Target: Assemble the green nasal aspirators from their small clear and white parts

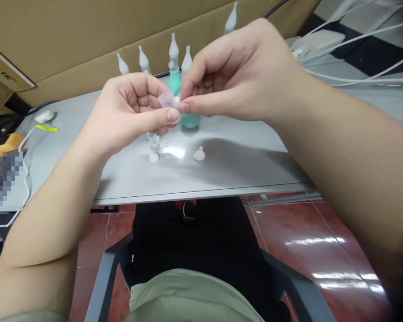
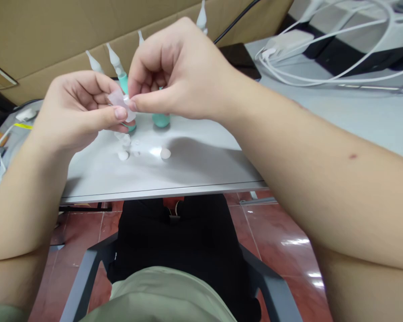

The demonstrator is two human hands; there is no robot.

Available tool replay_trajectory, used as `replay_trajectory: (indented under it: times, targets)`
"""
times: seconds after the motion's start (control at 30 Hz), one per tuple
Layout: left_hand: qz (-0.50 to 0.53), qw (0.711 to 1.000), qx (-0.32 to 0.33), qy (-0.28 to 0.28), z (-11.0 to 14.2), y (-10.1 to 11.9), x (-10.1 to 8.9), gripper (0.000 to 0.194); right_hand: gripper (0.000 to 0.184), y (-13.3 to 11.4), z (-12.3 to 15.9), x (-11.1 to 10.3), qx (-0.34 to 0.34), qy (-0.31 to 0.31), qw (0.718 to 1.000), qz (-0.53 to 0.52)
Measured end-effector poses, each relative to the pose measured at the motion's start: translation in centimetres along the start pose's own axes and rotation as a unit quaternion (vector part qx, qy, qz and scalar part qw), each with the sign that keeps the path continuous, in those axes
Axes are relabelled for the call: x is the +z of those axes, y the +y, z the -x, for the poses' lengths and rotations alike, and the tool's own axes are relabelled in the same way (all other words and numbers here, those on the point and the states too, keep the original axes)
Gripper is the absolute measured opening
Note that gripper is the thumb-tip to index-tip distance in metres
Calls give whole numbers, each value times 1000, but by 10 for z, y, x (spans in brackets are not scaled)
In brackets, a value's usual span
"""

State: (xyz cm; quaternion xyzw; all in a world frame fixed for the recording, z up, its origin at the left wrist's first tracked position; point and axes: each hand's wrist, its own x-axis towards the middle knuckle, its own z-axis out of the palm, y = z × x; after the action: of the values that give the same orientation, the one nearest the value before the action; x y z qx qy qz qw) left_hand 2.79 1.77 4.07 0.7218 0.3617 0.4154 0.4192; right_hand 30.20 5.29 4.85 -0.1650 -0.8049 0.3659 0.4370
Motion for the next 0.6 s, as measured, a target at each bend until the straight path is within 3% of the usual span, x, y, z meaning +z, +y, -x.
replay_trajectory:
  times: [0.13,0.23,0.43,0.6]
  targets:
    - [-18,1000,-16,16,1,10,6,47,31,-2,1,0,16,0,1000,18]
    - [-33,999,-14,26,2,10,7,53,27,-3,0,1,34,0,999,3]
    - [-9,1000,28,5,-4,-17,0,55,31,-8,-2,5,87,-25,995,-32]
    - [23,994,109,-20,-12,-35,0,81,24,0,-2,-3,63,-81,993,-59]
